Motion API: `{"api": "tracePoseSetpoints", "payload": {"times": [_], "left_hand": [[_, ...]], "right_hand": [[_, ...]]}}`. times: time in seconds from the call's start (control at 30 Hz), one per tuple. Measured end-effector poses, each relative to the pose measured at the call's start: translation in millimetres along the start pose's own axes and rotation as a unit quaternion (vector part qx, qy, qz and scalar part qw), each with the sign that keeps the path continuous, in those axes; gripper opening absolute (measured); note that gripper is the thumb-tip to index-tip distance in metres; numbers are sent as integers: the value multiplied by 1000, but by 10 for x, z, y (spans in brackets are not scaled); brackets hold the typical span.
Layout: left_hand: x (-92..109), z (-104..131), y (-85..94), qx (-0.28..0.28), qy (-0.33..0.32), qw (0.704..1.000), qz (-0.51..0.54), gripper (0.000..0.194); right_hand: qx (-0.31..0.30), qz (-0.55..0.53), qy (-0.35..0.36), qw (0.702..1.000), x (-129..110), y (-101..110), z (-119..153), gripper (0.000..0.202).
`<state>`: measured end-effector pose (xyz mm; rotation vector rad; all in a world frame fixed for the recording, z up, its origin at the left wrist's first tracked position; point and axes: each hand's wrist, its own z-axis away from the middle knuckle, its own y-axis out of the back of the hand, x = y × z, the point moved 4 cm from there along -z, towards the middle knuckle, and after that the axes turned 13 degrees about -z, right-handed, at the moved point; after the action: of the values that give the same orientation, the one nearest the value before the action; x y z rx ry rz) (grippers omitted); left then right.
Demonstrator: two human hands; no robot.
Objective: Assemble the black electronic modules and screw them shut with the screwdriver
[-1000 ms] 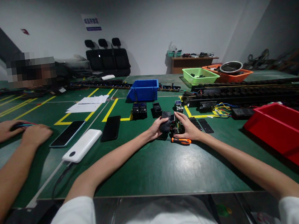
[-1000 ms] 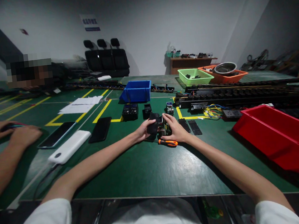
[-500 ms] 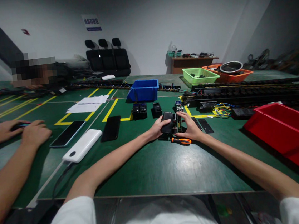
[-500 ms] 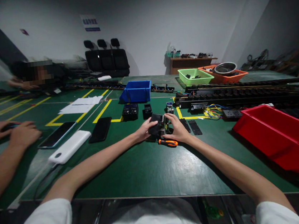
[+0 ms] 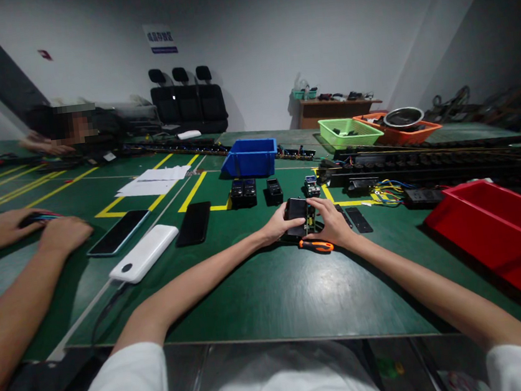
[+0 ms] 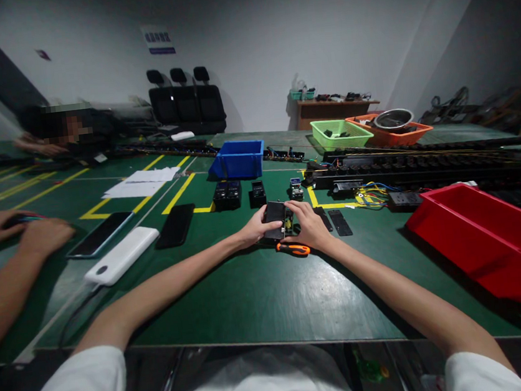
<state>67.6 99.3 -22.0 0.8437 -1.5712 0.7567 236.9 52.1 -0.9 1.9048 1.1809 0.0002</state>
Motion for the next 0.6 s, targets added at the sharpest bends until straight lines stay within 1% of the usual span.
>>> {"api": "tracePoseSetpoints", "payload": {"times": [0.23, 0.43, 0.6], "left_hand": [[3, -2, -15, -5, 25, 999, 28, 66], [20, -12, 3, 9, 51, 996, 75, 60], [19, -14, 9, -2, 59, 994, 95, 59]], "right_hand": [[-2, -29, -5, 1000, -9, 3, -4, 98], [11, -94, -16, 995, -6, 22, -26, 94], [7, -96, -26, 995, 40, 4, -22, 91]]}}
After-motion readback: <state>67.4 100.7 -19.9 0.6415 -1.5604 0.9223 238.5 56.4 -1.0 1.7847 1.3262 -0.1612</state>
